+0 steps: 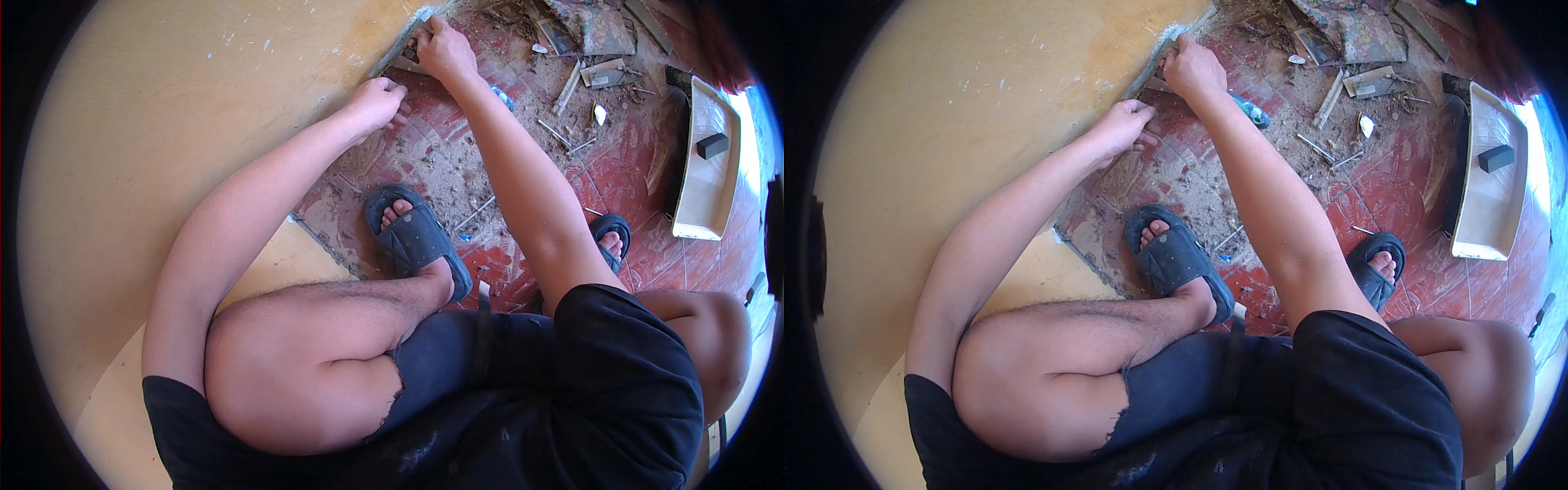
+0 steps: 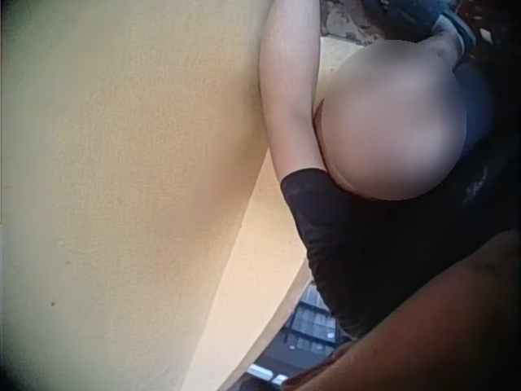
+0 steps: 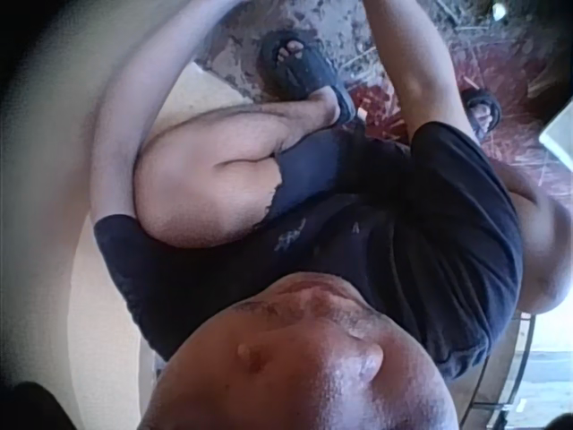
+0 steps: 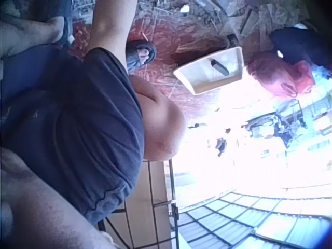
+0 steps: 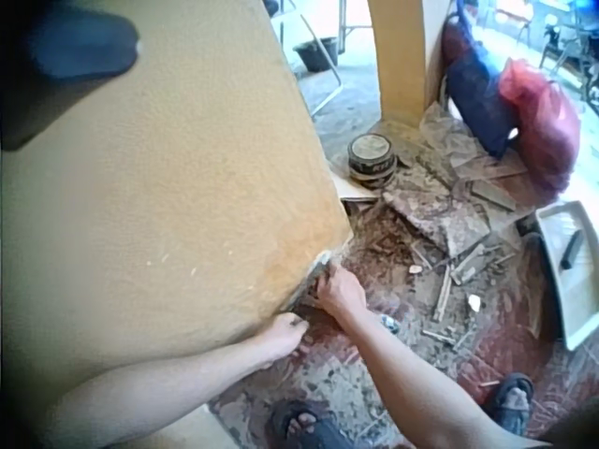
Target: Scraping a wall and applying putty or plaster for renovation.
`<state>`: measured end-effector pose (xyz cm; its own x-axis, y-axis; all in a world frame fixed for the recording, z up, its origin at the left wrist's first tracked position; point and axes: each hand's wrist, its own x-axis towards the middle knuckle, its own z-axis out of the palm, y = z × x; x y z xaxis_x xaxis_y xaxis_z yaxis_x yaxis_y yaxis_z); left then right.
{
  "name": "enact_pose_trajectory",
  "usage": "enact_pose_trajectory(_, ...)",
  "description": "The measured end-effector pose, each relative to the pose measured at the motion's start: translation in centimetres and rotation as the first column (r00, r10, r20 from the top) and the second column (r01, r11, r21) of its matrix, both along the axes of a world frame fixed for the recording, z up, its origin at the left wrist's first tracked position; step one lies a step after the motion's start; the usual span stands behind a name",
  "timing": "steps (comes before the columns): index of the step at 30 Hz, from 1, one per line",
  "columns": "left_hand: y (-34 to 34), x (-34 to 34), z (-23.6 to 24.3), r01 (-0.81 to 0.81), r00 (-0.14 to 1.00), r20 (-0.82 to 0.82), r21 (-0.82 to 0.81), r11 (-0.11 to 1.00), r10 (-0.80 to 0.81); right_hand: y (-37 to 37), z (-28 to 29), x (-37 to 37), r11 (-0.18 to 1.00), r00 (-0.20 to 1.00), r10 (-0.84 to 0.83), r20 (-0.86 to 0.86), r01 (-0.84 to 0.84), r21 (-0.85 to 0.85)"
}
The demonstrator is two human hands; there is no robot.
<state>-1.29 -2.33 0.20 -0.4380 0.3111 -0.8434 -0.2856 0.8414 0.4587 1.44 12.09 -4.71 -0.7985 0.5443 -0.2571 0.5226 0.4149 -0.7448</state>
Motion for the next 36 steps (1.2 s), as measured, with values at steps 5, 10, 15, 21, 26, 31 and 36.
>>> enact_pose_trajectory(5, 0.3, 0.1, -0.4, 0.072, 0.996, -0.059, -0.002, 0.997, -0.072, -0.9, -0.5, -0.3, 0.995, 0.995, -0.079, -0.058, 0.075, -0.072)
enact_pose_trajectory(10, 1.5, -0.6, 0.2, 0.065, 0.997, -0.030, -0.095, 0.993, -0.068, -1.2, -0.8, -0.2, 0.993, 0.992, -0.096, -0.082, 0.090, -0.080)
enact_pose_trajectory(15, 2.5, -1.5, 0.0, -0.181, 0.983, -0.010, 0.004, 0.984, 0.181, -1.5, -0.3, -0.2, 0.991, 0.989, -0.121, -0.089, 0.114, -0.076)
enact_pose_trajectory(21, 3.0, -1.6, -0.8, -0.210, 0.977, 0.034, 0.028, 0.977, 0.209, -1.7, 0.1, -0.1, 0.991, 0.987, -0.128, -0.095, 0.123, -0.060)
enact_pose_trajectory(26, 4.0, -1.6, -0.5, -0.259, 0.966, 0.027, 0.033, 0.965, 0.258, -1.8, -0.2, 0.0, 0.992, 0.984, -0.123, -0.132, 0.120, -0.032)
enact_pose_trajectory(31, 4.4, -1.1, -0.7, -0.343, 0.934, 0.113, 0.016, 0.939, 0.339, -2.2, -0.5, 0.1, 0.991, 0.978, -0.131, -0.163, 0.128, -0.034)
enact_pose_trajectory(36, 3.2, -0.5, -0.7, -0.390, 0.916, 0.117, 0.044, 0.920, 0.383, -2.7, 0.6, 0.4, 0.994, 0.981, -0.102, -0.166, 0.092, -0.064)
